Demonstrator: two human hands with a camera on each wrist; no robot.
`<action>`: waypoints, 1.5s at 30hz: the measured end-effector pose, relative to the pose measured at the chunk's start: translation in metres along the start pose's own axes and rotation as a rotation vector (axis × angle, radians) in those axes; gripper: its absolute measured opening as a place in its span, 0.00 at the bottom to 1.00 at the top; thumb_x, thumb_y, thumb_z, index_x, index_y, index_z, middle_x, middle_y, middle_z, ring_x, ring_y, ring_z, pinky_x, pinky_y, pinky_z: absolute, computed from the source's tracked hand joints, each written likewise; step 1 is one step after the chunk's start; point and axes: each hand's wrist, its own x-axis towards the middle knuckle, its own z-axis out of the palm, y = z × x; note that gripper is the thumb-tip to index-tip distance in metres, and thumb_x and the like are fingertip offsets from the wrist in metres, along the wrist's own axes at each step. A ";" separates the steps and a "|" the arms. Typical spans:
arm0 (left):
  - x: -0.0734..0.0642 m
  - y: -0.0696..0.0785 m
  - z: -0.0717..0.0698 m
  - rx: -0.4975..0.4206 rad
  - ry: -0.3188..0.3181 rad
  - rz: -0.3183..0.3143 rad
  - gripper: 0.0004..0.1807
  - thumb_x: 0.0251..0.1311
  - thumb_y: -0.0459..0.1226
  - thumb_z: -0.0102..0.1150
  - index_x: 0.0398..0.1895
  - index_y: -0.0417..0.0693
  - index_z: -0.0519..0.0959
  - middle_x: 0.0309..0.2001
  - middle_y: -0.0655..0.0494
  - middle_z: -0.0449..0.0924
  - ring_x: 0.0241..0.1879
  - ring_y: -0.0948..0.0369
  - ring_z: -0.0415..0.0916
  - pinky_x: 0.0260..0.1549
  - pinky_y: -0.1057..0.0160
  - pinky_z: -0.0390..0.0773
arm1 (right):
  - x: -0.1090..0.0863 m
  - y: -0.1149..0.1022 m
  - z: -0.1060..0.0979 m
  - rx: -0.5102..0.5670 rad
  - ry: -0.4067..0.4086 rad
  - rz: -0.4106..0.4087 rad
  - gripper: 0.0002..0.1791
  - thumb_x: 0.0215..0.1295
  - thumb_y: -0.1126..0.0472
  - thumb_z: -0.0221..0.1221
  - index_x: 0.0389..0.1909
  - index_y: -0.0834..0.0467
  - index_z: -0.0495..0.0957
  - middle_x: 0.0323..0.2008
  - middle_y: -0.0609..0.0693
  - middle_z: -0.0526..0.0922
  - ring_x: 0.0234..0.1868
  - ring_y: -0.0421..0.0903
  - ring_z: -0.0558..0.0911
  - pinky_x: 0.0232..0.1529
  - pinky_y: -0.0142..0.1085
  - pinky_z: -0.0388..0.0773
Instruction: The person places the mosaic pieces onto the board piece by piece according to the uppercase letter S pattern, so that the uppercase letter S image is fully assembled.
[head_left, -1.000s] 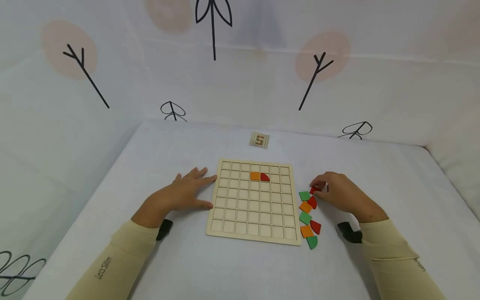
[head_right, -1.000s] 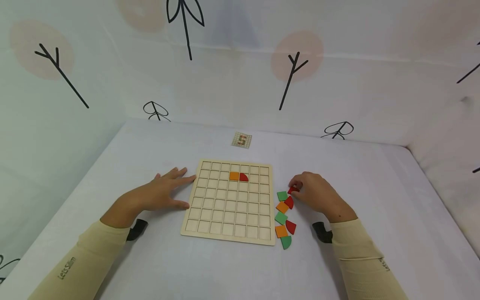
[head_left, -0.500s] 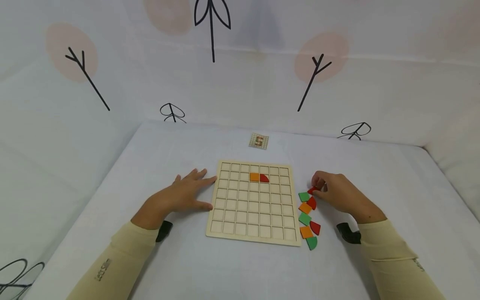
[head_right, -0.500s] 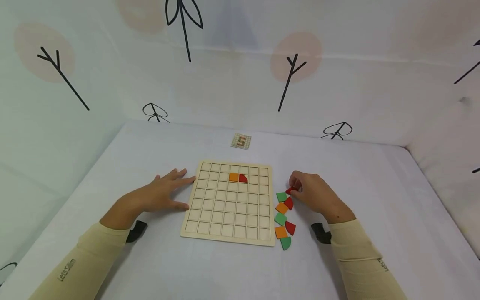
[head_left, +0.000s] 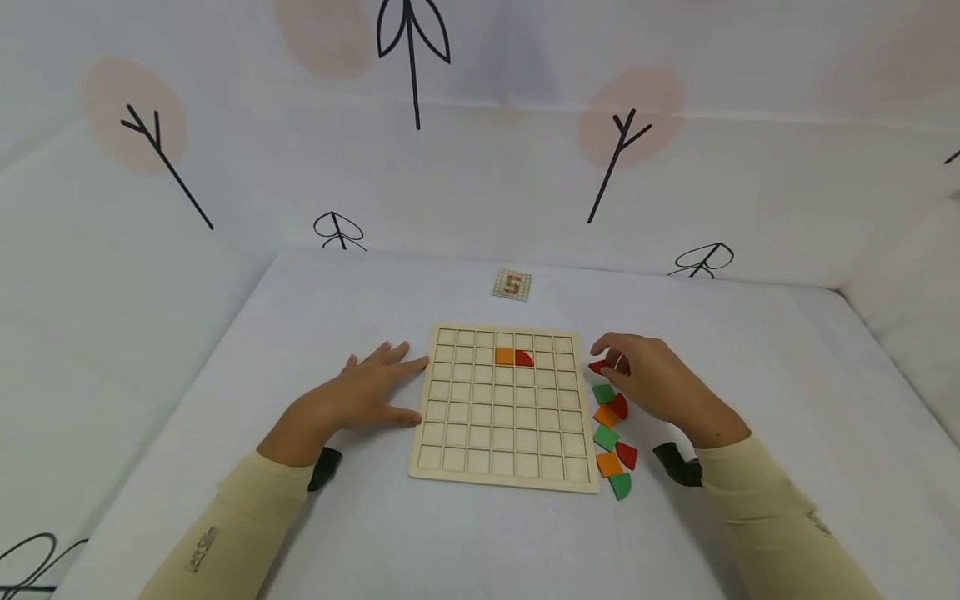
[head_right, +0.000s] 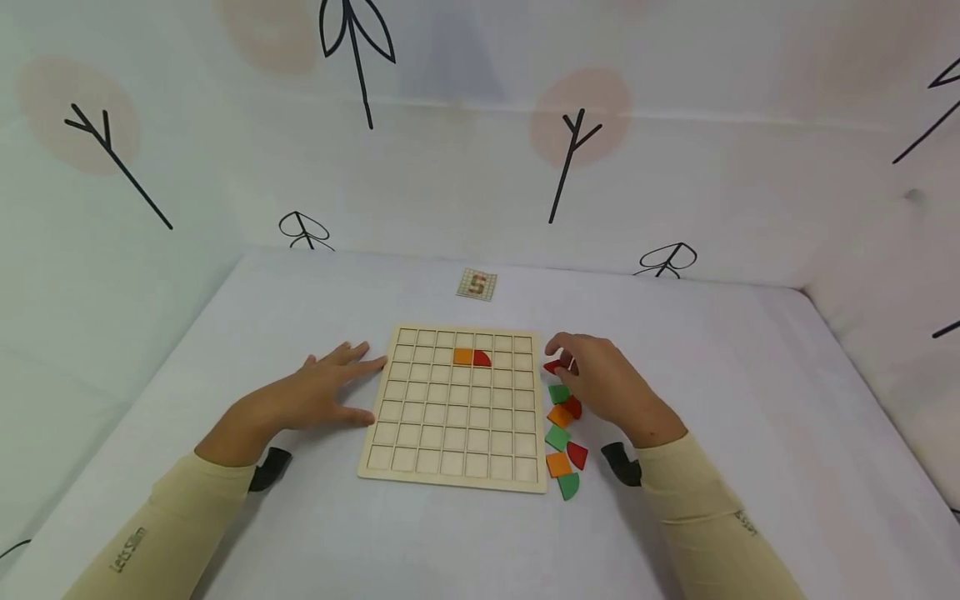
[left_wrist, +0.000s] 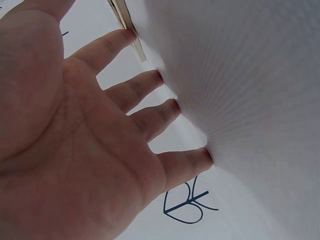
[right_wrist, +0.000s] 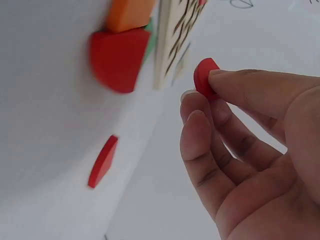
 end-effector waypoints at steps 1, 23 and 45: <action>0.000 -0.001 0.000 0.001 0.001 -0.001 0.49 0.55 0.56 0.70 0.79 0.62 0.58 0.81 0.46 0.45 0.80 0.43 0.36 0.72 0.28 0.41 | 0.002 -0.004 0.001 0.001 -0.003 -0.010 0.16 0.66 0.67 0.63 0.55 0.59 0.78 0.40 0.54 0.85 0.38 0.48 0.80 0.37 0.38 0.84; 0.003 0.003 0.007 -0.022 -0.001 -0.028 0.48 0.55 0.55 0.71 0.78 0.62 0.58 0.81 0.48 0.45 0.81 0.44 0.35 0.73 0.29 0.39 | 0.045 -0.055 0.033 0.014 0.032 -0.347 0.15 0.68 0.72 0.57 0.53 0.61 0.83 0.38 0.51 0.82 0.34 0.43 0.75 0.36 0.33 0.76; 0.008 0.009 0.011 -0.007 0.008 -0.046 0.48 0.54 0.55 0.71 0.78 0.65 0.59 0.81 0.50 0.46 0.81 0.46 0.36 0.73 0.31 0.40 | 0.065 -0.079 0.047 0.160 0.023 -0.265 0.13 0.70 0.66 0.59 0.54 0.60 0.78 0.38 0.53 0.88 0.32 0.43 0.83 0.32 0.34 0.77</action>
